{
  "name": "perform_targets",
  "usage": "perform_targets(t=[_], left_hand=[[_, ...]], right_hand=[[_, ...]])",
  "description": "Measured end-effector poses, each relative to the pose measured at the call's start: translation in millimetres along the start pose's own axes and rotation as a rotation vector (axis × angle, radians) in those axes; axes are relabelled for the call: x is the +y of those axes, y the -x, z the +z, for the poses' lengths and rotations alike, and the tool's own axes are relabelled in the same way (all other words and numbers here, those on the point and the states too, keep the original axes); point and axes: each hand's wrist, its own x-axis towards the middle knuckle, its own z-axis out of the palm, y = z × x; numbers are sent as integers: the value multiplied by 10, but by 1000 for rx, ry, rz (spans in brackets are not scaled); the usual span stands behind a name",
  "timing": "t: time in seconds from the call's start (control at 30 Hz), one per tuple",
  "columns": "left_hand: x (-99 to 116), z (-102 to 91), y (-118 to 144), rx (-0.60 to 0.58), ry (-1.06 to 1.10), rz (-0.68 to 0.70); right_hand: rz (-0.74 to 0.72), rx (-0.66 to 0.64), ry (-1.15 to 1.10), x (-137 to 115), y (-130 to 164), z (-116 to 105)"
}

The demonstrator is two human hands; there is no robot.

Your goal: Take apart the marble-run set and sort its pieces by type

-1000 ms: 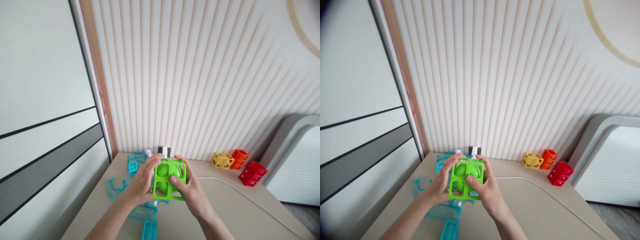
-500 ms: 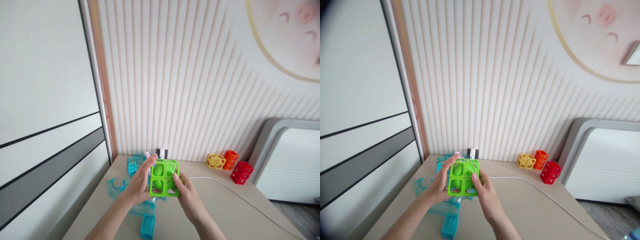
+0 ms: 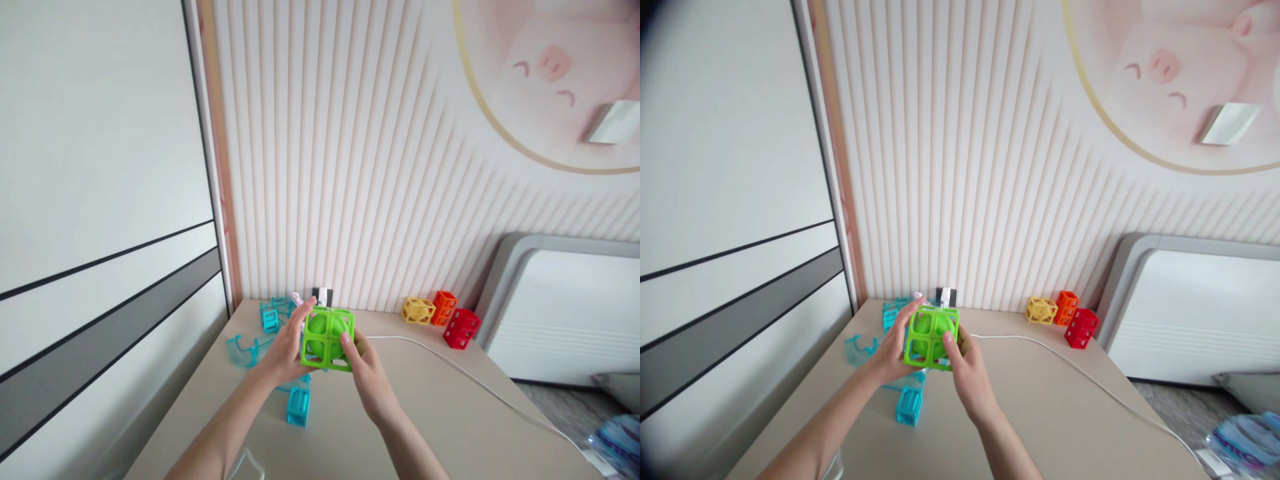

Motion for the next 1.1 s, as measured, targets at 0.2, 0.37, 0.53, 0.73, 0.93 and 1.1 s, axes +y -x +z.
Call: perform_targets(t=[0.2, 0.37, 0.53, 0.73, 0.93, 1.1], left_hand=[[26, 3, 16, -19, -66, -30], [20, 9, -5, -38, -84, -69], [-21, 27, -37, -53, -162, -41], [-75, 204, -63, 30, -397, 125], [1, 424, -28, -49, -498, 249], [-15, 533, 24, -54, -500, 298]], right_hand=[[5, -25, 70, 2, -33, -63], [26, -48, 136, 34, -124, -121], [-31, -67, 192, 94, -204, -160], [-269, 245, 622, 411, -61, -203], [-225, 359, 820, 674, 84, -238], [-206, 363, 770, 752, 77, -374]])
